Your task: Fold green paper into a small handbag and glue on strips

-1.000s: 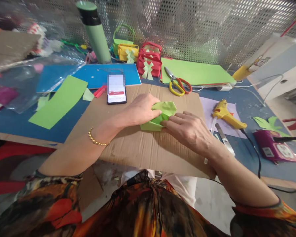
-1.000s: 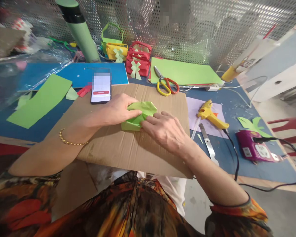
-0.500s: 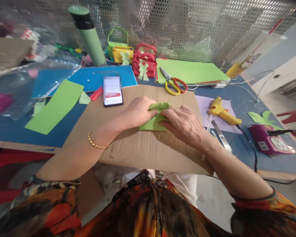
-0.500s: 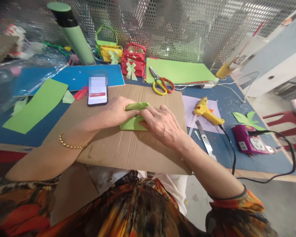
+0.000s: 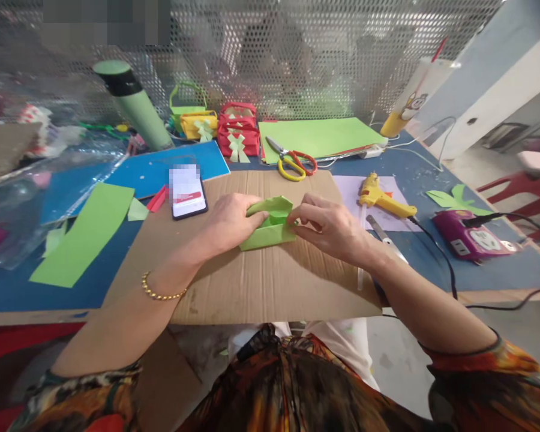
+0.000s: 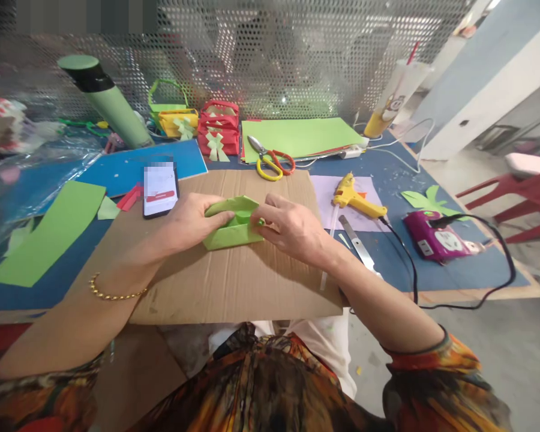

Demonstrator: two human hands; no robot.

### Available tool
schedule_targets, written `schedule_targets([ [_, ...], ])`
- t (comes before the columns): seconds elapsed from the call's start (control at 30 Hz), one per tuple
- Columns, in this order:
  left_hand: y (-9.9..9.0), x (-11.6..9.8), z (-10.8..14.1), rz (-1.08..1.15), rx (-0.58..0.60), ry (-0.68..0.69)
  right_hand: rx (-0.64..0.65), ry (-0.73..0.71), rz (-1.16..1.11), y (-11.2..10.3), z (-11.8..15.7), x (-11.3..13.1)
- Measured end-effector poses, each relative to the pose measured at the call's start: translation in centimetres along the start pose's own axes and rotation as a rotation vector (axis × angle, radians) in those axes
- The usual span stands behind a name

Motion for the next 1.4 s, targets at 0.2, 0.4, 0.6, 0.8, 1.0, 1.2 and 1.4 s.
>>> schedule_targets([
  [0.2, -0.4, -0.2, 0.1, -0.046, -0.029, -0.029, -0.003, 0.051, 0.063, 0.6, 0.2, -0.3],
  [0.4, -0.4, -0.2, 0.0, -0.097, -0.014, -0.075, 0.083, 0.031, 0.119, 1.3, 0.4, -0.3],
  [0.6, -0.3, -0.3, 0.1, -0.093, -0.003, -0.059, 0.132, 0.07, 0.106, 1.4, 0.4, 0.0],
  [0.8, 0.0, -0.2, 0.2, -0.048, 0.01, -0.056, -0.036, 0.029, -0.07, -0.4, 0.0, 0.3],
  [1.0, -0.1, 0.0, 0.3, -0.043, -0.006, -0.064, -0.2, 0.188, -0.079, -2.0, 0.0, -0.9],
  [1.2, 0.0, 0.2, 0.3, -0.026, 0.025, -0.042, -0.103, 0.087, -0.188, -1.4, -0.2, 0.1],
  [1.4, 0.1, 0.1, 0.2, -0.037, 0.012, -0.037, 0.171, -0.004, -0.074, 0.7, 0.1, 0.8],
])
Point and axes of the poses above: each hand's wrist, its own z-axis away from the middle knuckle, its own y-axis out of the palm, x = y × z, the point moved 4 cm from there along -z, towards the middle knuckle, and after that the axes turned 15 degrees about -z, right-handed, at the moved point
